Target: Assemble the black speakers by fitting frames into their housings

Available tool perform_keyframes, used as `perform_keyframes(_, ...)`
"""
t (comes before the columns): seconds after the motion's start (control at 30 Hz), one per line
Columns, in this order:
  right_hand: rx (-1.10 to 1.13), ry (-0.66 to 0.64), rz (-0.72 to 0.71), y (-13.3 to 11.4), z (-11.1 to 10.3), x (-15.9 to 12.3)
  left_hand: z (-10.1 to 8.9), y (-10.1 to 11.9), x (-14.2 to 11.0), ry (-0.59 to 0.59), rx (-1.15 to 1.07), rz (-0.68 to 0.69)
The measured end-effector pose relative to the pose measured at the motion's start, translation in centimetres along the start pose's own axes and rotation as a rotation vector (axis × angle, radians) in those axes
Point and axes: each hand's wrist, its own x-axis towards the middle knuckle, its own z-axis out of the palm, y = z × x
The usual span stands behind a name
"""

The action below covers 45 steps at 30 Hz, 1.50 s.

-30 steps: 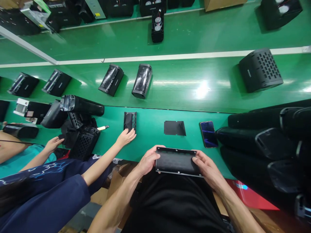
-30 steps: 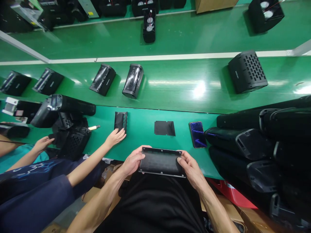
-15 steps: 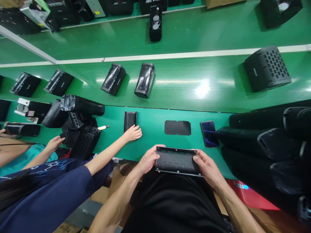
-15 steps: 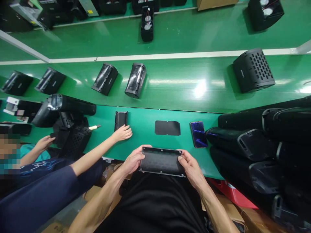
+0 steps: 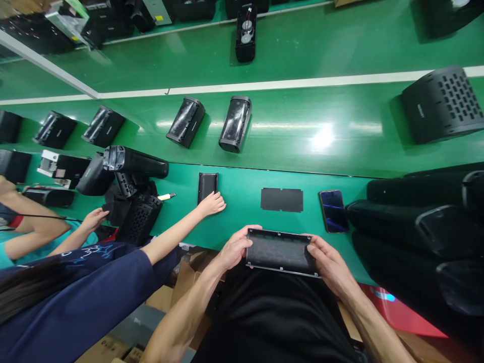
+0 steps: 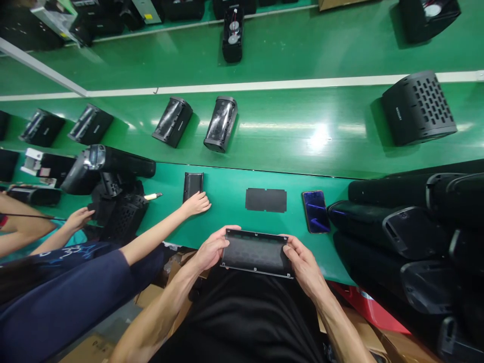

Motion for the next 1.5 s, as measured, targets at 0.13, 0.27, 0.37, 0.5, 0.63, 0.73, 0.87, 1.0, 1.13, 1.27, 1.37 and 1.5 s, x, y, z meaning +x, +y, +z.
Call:
perform_keyframes(0.13,-0.017,0.019,-0.006,0.1,-0.1,0.1,-0.2,-0.2,0.1,0.023,0.011,0.016)
perform_keyframes(0.27,0.017,0.017,0.016,0.4,-0.3,0.2,-0.3,-0.5,0.2,0.033,0.015,0.043)
perform_keyframes(0.37,0.041,0.008,0.012,0.6,-0.5,0.4,-0.2,-0.4,0.2,0.031,0.014,0.055)
perform_keyframes(0.5,0.016,0.01,-0.007,0.8,-0.6,0.6,0.0,0.0,0.1,0.043,0.01,0.043)
perform_keyframes(0.63,-0.029,0.016,-0.026,0.8,-0.7,0.7,0.2,0.1,0.0,0.033,0.02,0.036)
perform_keyframes(0.73,-0.053,0.012,-0.033,0.8,-0.7,0.8,0.1,0.1,-0.1,0.028,0.029,0.032)
perform_keyframes(0.87,-0.053,0.007,-0.037,0.9,-0.9,0.8,-0.2,-0.2,0.0,0.03,0.021,0.029)
perform_keyframes(1.0,-0.071,-0.006,-0.042,1.2,-1.2,1.0,-0.6,-0.6,0.2,0.005,0.03,0.035)
perform_keyframes(1.13,-0.049,-0.004,-0.033,0.9,-1.0,0.9,-0.7,-0.8,0.3,-0.002,0.036,0.042)
perform_keyframes(1.27,0.0,0.006,0.032,0.1,-0.5,0.3,-0.7,-0.6,0.3,-0.001,0.081,0.073)
perform_keyframes(1.37,-0.026,0.001,-0.008,-0.4,-0.4,-0.1,-1.0,-0.3,0.1,0.011,0.216,0.132)
perform_keyframes(1.5,-0.21,0.013,-0.159,-0.7,-0.7,-0.1,-1.8,-0.1,-0.1,0.057,0.453,0.2)
